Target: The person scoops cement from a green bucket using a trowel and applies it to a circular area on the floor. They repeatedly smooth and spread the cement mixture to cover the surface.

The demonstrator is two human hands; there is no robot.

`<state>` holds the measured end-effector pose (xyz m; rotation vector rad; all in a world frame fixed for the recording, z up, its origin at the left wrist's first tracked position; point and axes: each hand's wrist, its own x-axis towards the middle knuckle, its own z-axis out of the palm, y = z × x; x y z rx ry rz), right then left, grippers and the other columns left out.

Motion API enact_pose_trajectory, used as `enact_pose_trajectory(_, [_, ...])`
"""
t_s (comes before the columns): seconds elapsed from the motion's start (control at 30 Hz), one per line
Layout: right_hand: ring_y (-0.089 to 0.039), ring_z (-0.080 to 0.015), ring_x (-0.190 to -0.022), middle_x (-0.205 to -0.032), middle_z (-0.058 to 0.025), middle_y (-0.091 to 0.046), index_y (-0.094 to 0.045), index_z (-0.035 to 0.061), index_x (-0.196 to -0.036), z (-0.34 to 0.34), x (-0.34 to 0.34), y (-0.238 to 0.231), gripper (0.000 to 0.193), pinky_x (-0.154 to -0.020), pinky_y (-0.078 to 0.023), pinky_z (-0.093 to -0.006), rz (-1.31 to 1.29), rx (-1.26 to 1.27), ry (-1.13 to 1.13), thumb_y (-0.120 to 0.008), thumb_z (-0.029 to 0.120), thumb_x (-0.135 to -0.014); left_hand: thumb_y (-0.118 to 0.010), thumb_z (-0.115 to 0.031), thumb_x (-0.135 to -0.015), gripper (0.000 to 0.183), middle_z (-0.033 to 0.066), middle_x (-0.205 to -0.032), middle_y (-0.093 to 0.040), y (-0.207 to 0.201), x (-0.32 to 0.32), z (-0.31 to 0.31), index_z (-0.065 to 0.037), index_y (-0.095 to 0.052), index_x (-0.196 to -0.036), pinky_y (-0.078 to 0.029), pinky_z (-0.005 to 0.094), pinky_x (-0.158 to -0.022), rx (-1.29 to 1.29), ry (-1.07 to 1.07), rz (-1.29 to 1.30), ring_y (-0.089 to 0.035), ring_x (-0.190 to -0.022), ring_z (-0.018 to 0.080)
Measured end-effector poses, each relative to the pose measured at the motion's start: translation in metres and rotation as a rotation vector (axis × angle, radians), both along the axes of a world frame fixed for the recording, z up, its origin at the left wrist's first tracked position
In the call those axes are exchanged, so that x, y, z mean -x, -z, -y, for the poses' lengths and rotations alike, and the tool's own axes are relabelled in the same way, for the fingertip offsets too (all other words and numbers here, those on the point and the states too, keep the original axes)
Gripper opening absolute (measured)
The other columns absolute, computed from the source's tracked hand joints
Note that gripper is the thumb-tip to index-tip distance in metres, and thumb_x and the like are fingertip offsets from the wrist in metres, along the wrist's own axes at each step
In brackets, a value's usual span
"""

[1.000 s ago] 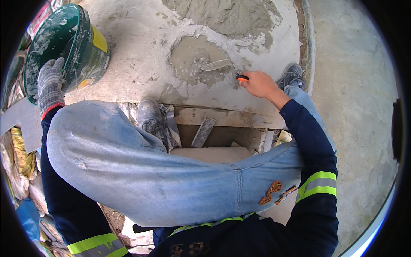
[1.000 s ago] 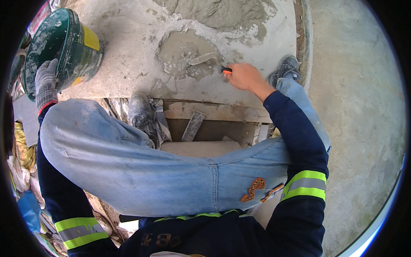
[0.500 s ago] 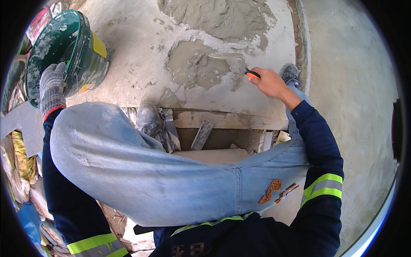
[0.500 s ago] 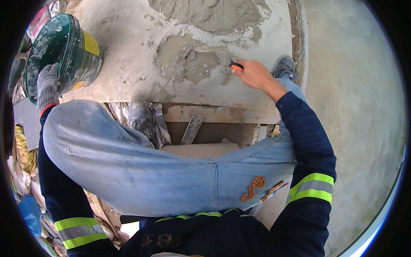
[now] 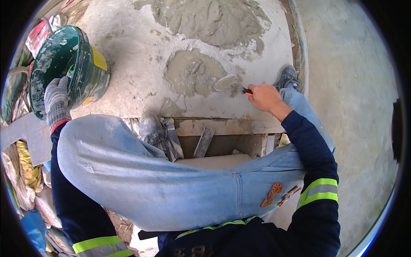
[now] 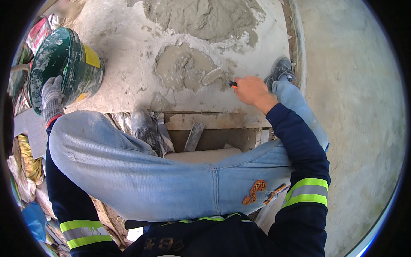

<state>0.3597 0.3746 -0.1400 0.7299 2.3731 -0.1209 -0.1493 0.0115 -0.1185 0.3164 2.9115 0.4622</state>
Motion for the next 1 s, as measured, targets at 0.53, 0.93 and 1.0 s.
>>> enact_pose_trajectory(0.53, [-0.067,-0.0384,-0.091,-0.091,-0.0191,-0.071,-0.068,0.0046,-0.104,-0.006,0.049,0.000,0.028,-0.079,-0.052,-0.0485,-0.031,0.007,0.016,-0.062,0.029,-0.092,-0.060,-0.041,-0.093,0.041,0.0147,-0.088,-0.071,-0.008,-0.009,-0.006,-0.005,-0.069,-0.112,-0.052,0.0383,-0.069,-0.001,-0.014,0.005,-0.068,-0.067,0.0222])
enact_pose_trajectory(0.93, [-0.067,-0.0399,-0.086,-0.087,-0.0194,-0.070,-0.066,0.0070,-0.113,0.003,0.063,0.006,0.034,-0.077,-0.052,-0.0500,-0.139,0.005,0.032,-0.062,0.032,-0.091,-0.059,-0.042,-0.093,0.043,0.0164,-0.093,-0.072,-0.013,-0.011,-0.008,-0.005,-0.068,-0.115,-0.052,0.0393,-0.078,0.058,-0.010,-0.015,-0.071,-0.079,0.0257])
enact_pose_trajectory(1.0, [-0.067,-0.0399,-0.085,-0.086,-0.0198,-0.070,-0.066,0.0057,-0.111,0.005,0.060,0.002,0.034,-0.076,-0.052,-0.0498,-0.150,-0.021,0.074,-0.062,0.033,-0.090,-0.061,-0.041,-0.093,0.042,0.0141,-0.088,-0.071,-0.007,-0.011,-0.005,-0.006,-0.068,-0.114,-0.052,0.0371,-0.069,0.044,0.007,-0.069,-0.067,-0.067,0.0219])
